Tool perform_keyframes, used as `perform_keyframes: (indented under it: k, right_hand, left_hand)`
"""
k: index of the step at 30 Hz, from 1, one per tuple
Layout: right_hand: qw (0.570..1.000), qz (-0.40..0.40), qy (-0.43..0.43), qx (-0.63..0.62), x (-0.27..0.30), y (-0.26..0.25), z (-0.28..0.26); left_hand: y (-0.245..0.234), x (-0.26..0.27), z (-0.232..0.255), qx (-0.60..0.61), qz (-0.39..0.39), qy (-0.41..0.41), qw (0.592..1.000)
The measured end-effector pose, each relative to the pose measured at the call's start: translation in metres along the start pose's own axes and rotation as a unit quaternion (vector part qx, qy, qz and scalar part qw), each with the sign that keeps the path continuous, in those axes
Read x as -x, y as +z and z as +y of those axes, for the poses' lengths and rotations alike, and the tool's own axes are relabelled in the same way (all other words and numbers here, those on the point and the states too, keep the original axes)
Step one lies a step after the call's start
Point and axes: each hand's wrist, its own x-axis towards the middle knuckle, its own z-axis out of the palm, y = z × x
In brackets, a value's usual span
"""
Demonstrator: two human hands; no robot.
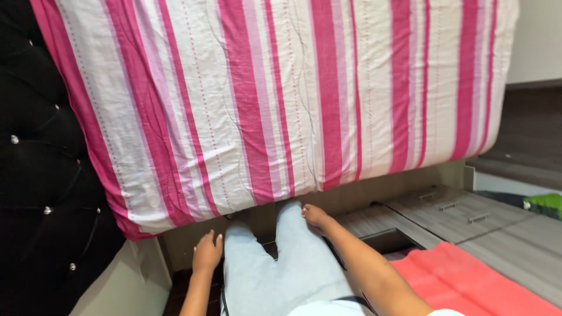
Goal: Straightening and smoothing out a duvet on a bed.
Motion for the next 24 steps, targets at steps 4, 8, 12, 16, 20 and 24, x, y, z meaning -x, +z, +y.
perform_keyframes:
  k: [4, 8, 12, 16, 20, 24]
  right_hand:
    - [0.984, 0.069, -0.095, 0.131, 0.023, 0.022, -0.027]
    - [0.983, 0.092, -0.101, 0.124, 0.071, 0.059, 0.003]
    - [0.982, 0.117, -0.134, 0.068, 0.080, 0.075, 0.017]
    - [0.979, 0.160, -0.128, 0.005, 0.084, 0.094, 0.029]
    - [0.964, 0.222, -0.137, -0.045, 0.087, 0.106, 0.056]
    - [0.965, 0.171, -0.139, -0.139, 0.111, 0.093, 0.058]
  left_hand:
    - [0.035, 0.026, -0.063, 0.053, -0.004, 0.024, 0.998]
    - [0.055, 0.050, -0.136, 0.018, -0.110, -0.080, 0.991]
    - [0.043, 0.046, -0.189, -0.050, -0.135, -0.067, 0.987]
    - [0.012, 0.046, -0.215, -0.070, -0.086, -0.019, 0.994]
    - [-0.017, 0.029, -0.213, -0.079, -0.029, 0.115, 0.990]
    - [-0.044, 0.025, -0.164, -0.039, -0.036, 0.101, 0.994]
